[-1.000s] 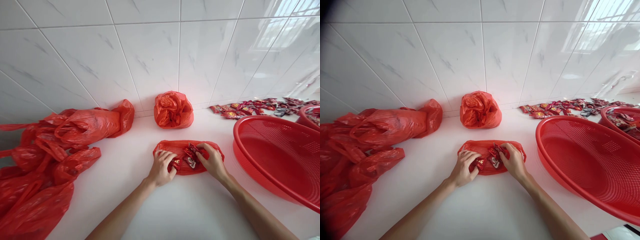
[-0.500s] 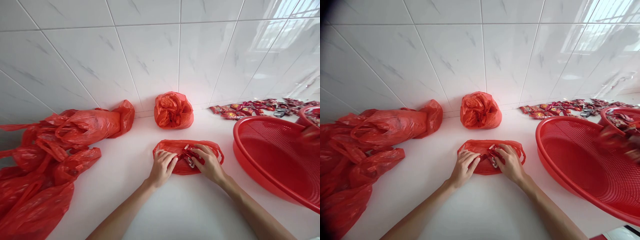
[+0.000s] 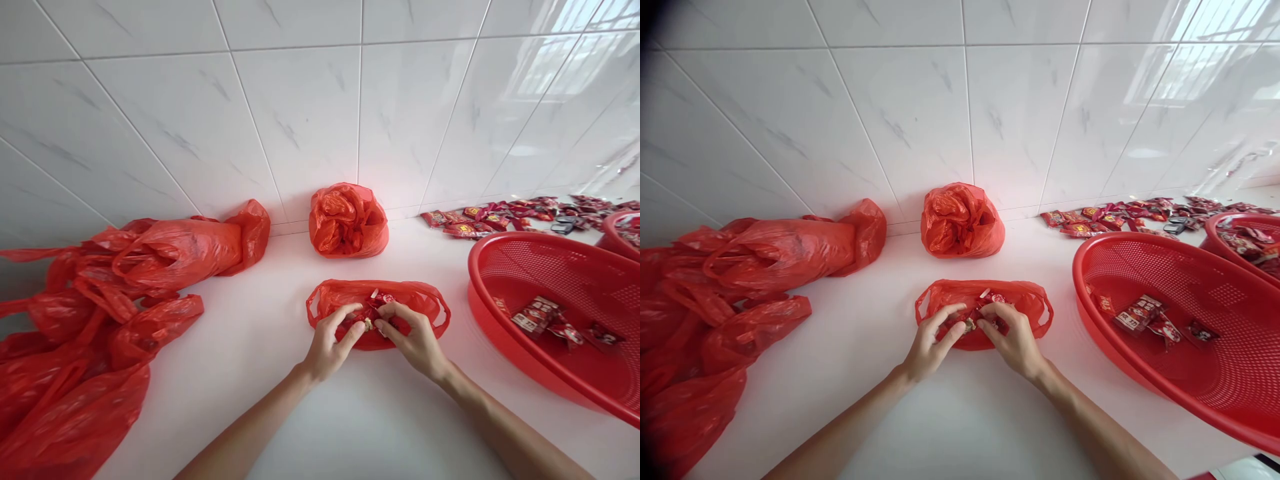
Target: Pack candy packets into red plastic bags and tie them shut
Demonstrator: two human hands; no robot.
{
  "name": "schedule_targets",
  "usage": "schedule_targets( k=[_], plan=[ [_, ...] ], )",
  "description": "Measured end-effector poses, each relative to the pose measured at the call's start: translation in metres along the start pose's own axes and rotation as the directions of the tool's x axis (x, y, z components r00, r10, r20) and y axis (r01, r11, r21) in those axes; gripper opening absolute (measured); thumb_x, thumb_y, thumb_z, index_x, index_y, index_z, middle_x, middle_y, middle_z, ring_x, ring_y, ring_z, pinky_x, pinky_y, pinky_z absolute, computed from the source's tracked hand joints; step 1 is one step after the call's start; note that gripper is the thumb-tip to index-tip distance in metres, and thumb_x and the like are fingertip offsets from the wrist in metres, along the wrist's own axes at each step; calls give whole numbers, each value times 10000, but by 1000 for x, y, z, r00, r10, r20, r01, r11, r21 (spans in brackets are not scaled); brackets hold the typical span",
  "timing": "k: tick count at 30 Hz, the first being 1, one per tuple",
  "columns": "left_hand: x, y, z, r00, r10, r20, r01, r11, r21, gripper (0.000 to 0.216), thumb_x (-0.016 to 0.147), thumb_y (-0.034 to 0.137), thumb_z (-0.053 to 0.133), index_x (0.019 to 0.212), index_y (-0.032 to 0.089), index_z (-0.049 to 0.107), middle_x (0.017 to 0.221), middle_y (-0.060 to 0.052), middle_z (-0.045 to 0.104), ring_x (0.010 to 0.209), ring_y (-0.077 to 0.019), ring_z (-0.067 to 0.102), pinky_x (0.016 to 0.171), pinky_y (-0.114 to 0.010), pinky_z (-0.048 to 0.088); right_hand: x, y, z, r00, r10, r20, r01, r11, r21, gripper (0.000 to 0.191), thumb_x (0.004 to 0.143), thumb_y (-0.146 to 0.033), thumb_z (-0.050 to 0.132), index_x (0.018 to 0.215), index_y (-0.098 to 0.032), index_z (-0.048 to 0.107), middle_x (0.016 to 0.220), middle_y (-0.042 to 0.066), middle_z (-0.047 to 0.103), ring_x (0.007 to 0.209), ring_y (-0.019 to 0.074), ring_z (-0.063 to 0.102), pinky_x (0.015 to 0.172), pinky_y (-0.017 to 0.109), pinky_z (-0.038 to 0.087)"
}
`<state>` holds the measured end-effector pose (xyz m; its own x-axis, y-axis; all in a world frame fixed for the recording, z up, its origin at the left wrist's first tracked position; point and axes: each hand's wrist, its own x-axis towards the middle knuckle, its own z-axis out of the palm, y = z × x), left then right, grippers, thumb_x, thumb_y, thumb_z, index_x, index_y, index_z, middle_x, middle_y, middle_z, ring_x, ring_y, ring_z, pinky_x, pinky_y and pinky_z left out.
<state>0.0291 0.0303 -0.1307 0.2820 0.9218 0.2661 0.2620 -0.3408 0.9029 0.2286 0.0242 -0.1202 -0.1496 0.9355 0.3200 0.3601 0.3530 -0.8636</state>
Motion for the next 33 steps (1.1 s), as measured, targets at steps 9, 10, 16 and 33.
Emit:
schedule_targets(
  k=[9,10,16,33],
  plan=[
    [2,-12,0,991,101,-85,-76,963,258,388,947,278,589,1329,215,556,1215,-104,731,1145,-256,699,990,-472,580,7,4,-15,967,-171,-188,127,966,-225,87,918,-263,604,906,-229,683,863,58,773,798,231,723,726,361,597],
    [2,-15,-1,989,120,-85,-89,949,303,411,947,267,582,1352,213,537,1222,-110,723,1150,-258,694,991,-475,578,8,5,-18,961,-190,-199,136,956,-259,87,917,-250,600,894,-231,682,861,57,774,797,231,724,723,359,598],
    [5,-27,-7,940,315,-130,-198,814,546,368,949,219,536,1315,216,570,1312,-133,641,1276,-290,596,1079,-508,497,11,6,-30,935,-287,-208,190,902,-388,90,918,-208,591,909,-239,675,886,55,769,818,233,729,733,357,598],
    [36,-16,-59,940,-154,-305,255,910,326,360,783,288,601,1129,208,657,919,-45,740,789,-203,706,812,-361,583,1,35,-69,988,148,-38,-144,822,-550,744,841,-436,651,1505,-194,422,1460,225,554,1231,365,624,938,496,564]
  ],
)
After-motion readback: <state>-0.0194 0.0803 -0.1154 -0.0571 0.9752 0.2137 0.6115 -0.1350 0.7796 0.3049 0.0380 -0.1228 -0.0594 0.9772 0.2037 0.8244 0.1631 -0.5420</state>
